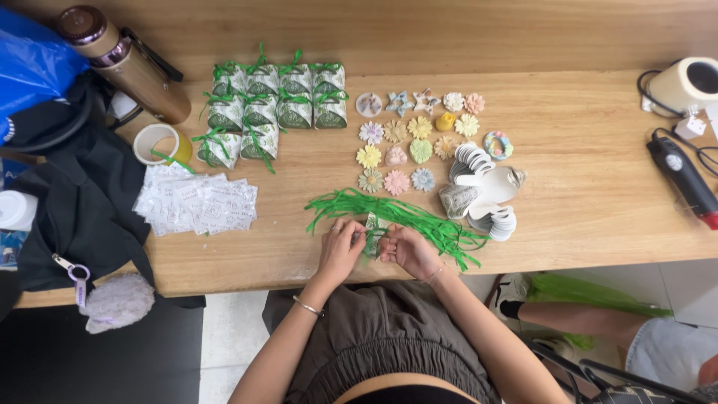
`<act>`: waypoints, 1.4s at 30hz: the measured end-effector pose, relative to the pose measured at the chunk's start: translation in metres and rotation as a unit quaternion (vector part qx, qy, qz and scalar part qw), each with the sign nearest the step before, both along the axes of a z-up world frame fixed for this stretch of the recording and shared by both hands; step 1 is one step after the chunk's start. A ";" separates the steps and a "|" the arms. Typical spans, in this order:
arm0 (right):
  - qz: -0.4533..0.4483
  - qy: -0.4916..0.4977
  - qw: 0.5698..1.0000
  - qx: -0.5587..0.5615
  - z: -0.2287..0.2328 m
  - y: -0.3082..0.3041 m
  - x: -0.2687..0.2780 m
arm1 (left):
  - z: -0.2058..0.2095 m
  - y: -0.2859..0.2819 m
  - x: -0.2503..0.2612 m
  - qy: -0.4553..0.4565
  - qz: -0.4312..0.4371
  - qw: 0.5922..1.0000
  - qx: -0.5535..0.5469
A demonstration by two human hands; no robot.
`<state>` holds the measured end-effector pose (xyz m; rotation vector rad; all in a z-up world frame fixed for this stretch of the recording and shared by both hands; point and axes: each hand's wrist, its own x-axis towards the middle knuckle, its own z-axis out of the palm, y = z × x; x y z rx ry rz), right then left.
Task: The recorder is packaging decorative flower-shaped candles into paper boxes and tying them with green string.
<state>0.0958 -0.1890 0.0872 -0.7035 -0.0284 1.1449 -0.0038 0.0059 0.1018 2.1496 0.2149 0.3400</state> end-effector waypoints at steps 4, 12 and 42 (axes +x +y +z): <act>-0.011 -0.032 0.999 -0.028 0.026 -0.002 0.002 | -0.007 0.001 -0.003 0.006 0.024 0.999 0.043; -0.156 0.006 0.988 0.012 0.024 -0.046 0.020 | -0.016 0.013 -0.001 -0.010 0.071 0.997 0.006; 0.064 -0.432 0.869 -0.234 0.105 -0.055 0.047 | 0.137 0.051 0.025 0.031 -0.144 0.979 0.140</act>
